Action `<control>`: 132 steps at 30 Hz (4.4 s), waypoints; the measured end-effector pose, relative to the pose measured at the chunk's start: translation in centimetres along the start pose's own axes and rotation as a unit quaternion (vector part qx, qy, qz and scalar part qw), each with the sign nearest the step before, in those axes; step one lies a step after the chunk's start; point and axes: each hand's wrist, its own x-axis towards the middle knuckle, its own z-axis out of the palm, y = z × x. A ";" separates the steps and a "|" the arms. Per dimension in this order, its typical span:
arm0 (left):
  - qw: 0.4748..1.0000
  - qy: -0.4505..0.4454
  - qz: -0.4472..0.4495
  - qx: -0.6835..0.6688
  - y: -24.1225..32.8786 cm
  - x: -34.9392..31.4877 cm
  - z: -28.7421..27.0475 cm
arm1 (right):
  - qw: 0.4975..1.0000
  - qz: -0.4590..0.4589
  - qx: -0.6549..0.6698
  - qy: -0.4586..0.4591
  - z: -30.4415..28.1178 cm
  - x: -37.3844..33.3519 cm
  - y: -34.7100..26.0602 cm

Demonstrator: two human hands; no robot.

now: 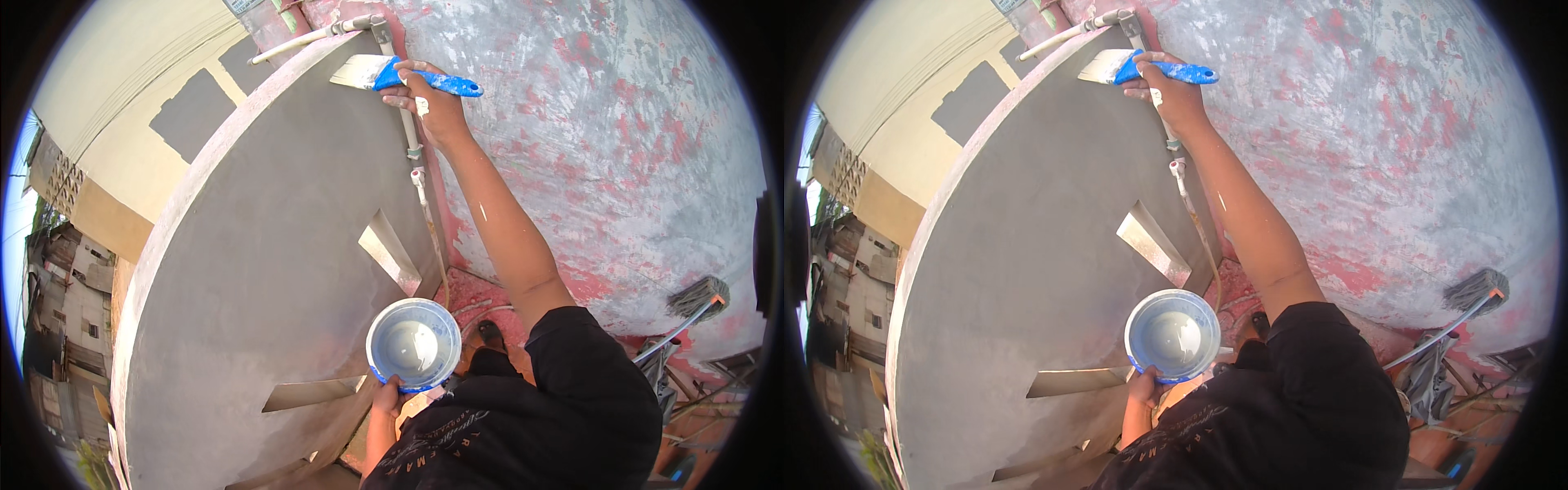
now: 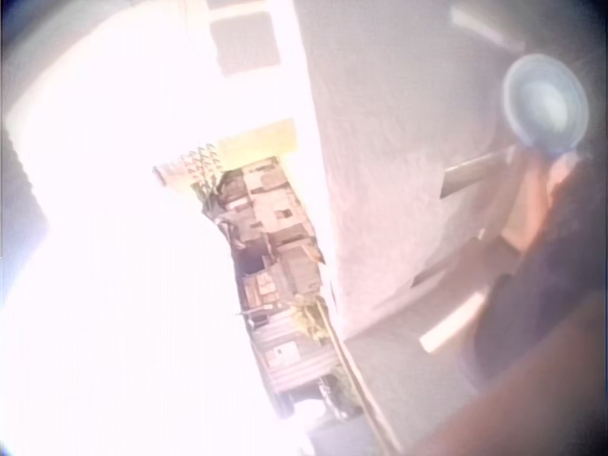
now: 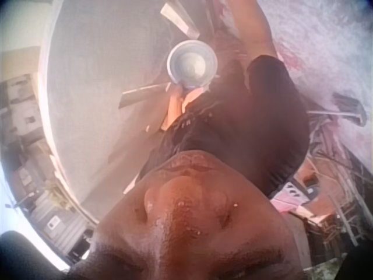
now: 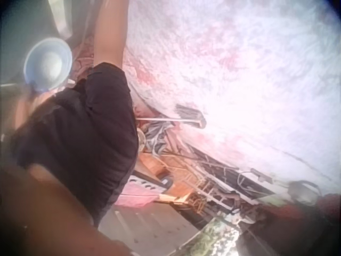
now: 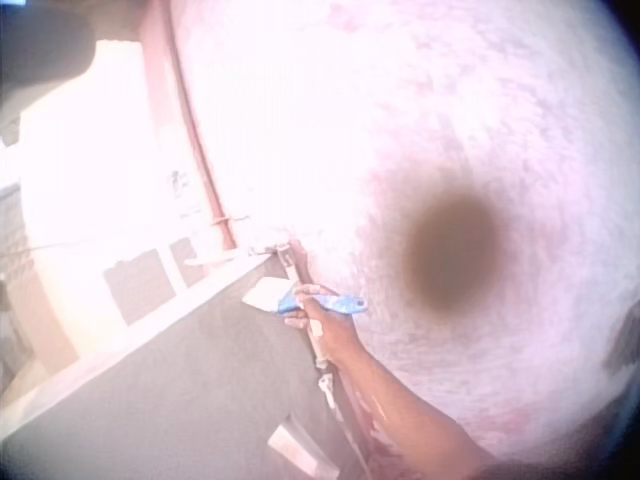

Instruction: The person paints a curved exterior wall with white paint using a blue-handled brush. They repeatedly dip the brush into a bucket and apply paint in smooth strokes along the wall surface.

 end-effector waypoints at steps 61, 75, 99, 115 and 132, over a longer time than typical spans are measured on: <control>0.994 0.080 0.078 0.006 5.6 3.0 9.5 | 0.849 0.436 -0.220 -0.200 -11.8 -24.2 8.6; 0.985 0.122 0.121 -0.001 5.4 4.1 17.0 | 0.777 0.399 -0.373 -0.314 -14.5 -23.5 17.9; 0.984 0.131 0.122 -0.006 6.0 5.1 20.0 | 0.800 0.428 -0.306 -0.287 -18.4 -17.7 8.8; 0.924 0.243 0.235 0.177 -0.6 12.9 17.9 | 0.707 0.353 -0.553 -0.262 -19.9 -22.2 8.8; 0.974 0.156 0.153 0.065 2.3 7.7 15.2 | 0.783 0.435 -0.295 -0.334 -18.5 -21.0 5.4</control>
